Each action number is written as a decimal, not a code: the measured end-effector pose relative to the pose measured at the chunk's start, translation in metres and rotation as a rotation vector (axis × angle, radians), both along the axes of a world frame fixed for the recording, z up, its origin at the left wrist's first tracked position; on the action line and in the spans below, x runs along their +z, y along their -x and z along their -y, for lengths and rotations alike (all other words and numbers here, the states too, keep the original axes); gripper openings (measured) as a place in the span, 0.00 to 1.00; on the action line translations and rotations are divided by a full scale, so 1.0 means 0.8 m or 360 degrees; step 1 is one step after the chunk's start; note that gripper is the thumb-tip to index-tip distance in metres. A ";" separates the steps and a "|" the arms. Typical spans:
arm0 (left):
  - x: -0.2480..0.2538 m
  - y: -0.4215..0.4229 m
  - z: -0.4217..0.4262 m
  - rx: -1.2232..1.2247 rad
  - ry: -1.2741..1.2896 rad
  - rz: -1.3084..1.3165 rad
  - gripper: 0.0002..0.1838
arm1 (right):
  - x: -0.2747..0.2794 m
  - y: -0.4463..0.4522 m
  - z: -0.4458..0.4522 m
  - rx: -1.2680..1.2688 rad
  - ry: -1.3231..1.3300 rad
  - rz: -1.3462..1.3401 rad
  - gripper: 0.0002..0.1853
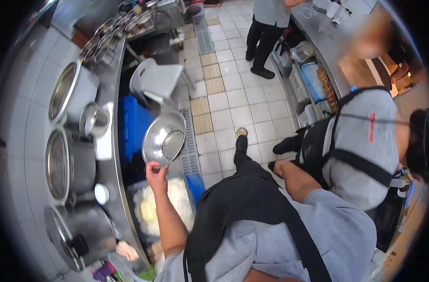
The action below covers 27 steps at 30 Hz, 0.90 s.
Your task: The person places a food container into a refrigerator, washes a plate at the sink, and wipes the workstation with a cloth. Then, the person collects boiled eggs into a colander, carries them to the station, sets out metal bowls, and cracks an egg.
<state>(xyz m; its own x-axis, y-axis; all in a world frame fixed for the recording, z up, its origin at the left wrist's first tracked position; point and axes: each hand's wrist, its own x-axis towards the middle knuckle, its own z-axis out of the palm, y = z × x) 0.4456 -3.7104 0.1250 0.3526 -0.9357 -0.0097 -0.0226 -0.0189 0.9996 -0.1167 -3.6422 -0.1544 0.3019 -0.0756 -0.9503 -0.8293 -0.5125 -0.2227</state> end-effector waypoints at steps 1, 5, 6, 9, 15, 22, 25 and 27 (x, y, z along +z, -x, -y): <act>0.007 0.011 0.025 0.0017 -0.0046 0.0057 0.17 | 0.032 -0.007 0.009 -0.0986 -0.0175 -0.0081 0.14; -0.051 -0.014 0.096 0.0128 -0.0135 0.0305 0.15 | 0.228 -0.058 0.113 -0.2672 -0.0455 -0.0359 0.17; -0.053 -0.015 0.109 0.0147 -0.0149 0.0378 0.15 | 0.216 -0.043 0.142 -0.2702 -0.0440 -0.0330 0.17; -0.064 -0.018 0.140 0.0228 -0.0228 0.0169 0.16 | 0.143 -0.006 0.203 -0.2593 -0.0347 0.0232 0.15; -0.051 -0.010 0.274 0.0412 -0.0352 -0.0064 0.16 | 0.159 -0.008 0.475 -0.3589 -0.0919 0.1019 0.17; -0.049 -0.019 0.577 0.0211 -0.0172 0.0009 0.16 | 0.245 -0.043 0.759 -0.3797 -0.0806 0.1844 0.15; -0.038 -0.013 0.711 -0.0035 -0.0041 0.0148 0.16 | 0.335 -0.030 0.845 -0.3474 -0.0780 0.2527 0.13; 0.014 0.025 0.793 -0.0142 0.0000 0.0216 0.17 | 0.443 -0.045 0.887 -0.3454 -0.0375 0.2719 0.11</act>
